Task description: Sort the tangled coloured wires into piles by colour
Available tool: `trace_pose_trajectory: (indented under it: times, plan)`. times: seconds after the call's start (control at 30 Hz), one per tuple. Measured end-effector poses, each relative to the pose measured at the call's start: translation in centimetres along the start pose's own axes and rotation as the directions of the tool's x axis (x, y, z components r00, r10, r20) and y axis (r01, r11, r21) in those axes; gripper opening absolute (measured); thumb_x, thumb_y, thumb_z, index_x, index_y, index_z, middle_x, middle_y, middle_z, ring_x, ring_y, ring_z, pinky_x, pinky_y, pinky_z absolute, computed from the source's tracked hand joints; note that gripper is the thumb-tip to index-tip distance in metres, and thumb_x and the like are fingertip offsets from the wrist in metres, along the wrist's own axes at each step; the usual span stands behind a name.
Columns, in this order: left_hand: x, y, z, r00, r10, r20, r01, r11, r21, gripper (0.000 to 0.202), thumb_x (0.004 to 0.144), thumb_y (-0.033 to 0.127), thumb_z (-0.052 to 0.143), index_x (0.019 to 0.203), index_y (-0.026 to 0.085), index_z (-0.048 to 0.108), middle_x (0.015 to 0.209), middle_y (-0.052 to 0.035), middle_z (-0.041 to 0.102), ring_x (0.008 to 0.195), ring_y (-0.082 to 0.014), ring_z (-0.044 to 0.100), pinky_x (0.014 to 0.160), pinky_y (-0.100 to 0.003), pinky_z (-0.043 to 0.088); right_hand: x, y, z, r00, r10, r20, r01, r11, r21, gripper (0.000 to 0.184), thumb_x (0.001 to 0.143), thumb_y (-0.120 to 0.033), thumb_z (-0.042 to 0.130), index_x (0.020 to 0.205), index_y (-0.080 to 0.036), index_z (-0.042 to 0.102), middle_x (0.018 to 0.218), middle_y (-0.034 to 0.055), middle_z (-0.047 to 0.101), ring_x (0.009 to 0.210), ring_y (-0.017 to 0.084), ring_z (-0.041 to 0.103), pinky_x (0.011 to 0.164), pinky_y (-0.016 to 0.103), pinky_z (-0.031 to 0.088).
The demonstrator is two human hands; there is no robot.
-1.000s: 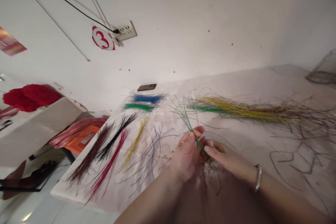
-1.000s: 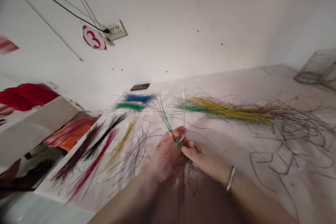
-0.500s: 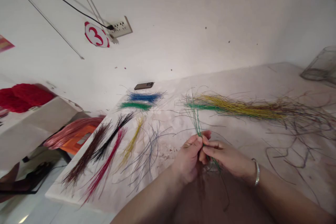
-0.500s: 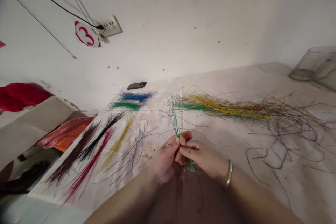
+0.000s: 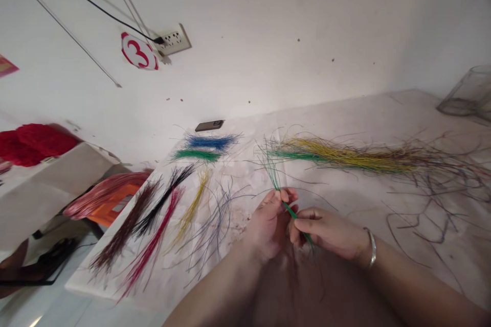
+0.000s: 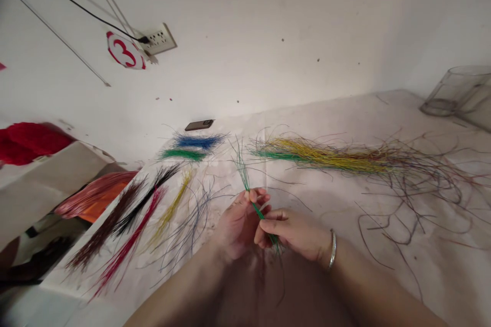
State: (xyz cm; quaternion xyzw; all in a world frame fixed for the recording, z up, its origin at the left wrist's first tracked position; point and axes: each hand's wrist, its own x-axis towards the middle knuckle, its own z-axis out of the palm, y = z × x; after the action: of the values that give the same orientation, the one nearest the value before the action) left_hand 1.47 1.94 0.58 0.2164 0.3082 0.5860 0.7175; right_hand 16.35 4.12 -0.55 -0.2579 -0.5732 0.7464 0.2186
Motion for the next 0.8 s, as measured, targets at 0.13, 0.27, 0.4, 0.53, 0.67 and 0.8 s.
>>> trace_pose_trajectory:
  times: [0.13,0.27,0.4,0.53,0.67,0.8]
  plan:
    - [0.2,0.1,-0.2,1.0,0.003,0.006,-0.003,0.999,-0.037,0.017,0.082,0.029,0.066,0.072,0.017,0.06,0.101,-0.0018,0.058,0.092,-0.0132,0.056,0.084,-0.026,0.047,-0.1,-0.2,0.0,0.999,0.007,0.046,-0.006,1.0,-0.017,0.03,0.087,-0.037,0.049,0.072,-0.018,0.069,0.071,0.0012,0.061,0.068,0.014,0.052,0.068,0.028,0.041]
    - [0.3,0.2,-0.4,0.999,-0.007,0.043,0.01,0.996,-0.085,0.016,0.083,0.027,0.065,0.074,0.017,0.058,0.09,-0.0018,0.06,0.082,-0.0126,0.059,0.089,-0.03,0.045,0.0,0.1,-0.5,0.991,0.013,0.13,-0.002,0.996,-0.09,0.033,0.088,-0.036,0.047,0.069,-0.017,0.066,0.069,0.0007,0.06,0.066,0.013,0.05,0.066,0.027,0.038]
    - [0.2,0.7,-0.5,0.991,-0.034,0.133,0.052,0.989,-0.135,0.014,0.09,0.026,0.056,0.08,0.017,0.057,0.063,0.0047,0.049,0.055,-0.007,0.046,0.085,-0.034,0.048,0.2,0.3,-1.1,0.97,0.031,0.24,0.012,0.984,-0.176,0.039,0.09,-0.041,0.046,0.068,-0.015,0.065,0.069,0.0015,0.059,0.067,0.012,0.048,0.068,0.028,0.035]
    - [0.0,1.4,-0.3,0.985,-0.05,0.164,0.082,0.978,-0.194,0.015,0.092,0.025,0.053,0.081,0.015,0.055,0.057,0.0071,0.035,0.05,-0.0053,0.036,0.061,-0.021,0.045,0.2,0.2,-1.2,0.956,0.052,0.288,-0.003,0.986,-0.167,0.042,0.09,-0.045,0.047,0.068,-0.013,0.065,0.07,0.002,0.059,0.068,0.012,0.048,0.071,0.028,0.035]
    - [0.3,2.3,-0.4,0.986,-0.043,0.163,0.088,0.955,-0.284,0.014,0.09,0.02,0.056,0.078,0.014,0.053,0.056,0.008,0.024,0.048,-0.004,0.032,0.047,-0.015,0.029,0.2,0.0,-1.2,0.939,0.062,0.338,-0.009,0.988,-0.156,0.042,0.089,-0.045,0.049,0.07,-0.012,0.066,0.071,0.0031,0.061,0.069,0.013,0.051,0.073,0.029,0.036]
    - [0.8,3.4,-1.3,0.992,-0.004,0.123,0.047,0.935,-0.353,0.014,0.091,0.019,0.054,0.079,0.014,0.052,0.056,0.0084,0.021,0.047,-0.0038,0.03,0.045,-0.015,0.026,0.1,0.1,-1.3,0.919,0.084,0.386,-0.018,0.985,-0.172,0.044,0.088,-0.048,0.05,0.073,-0.011,0.07,0.073,0.0039,0.062,0.07,0.013,0.052,0.075,0.029,0.037]
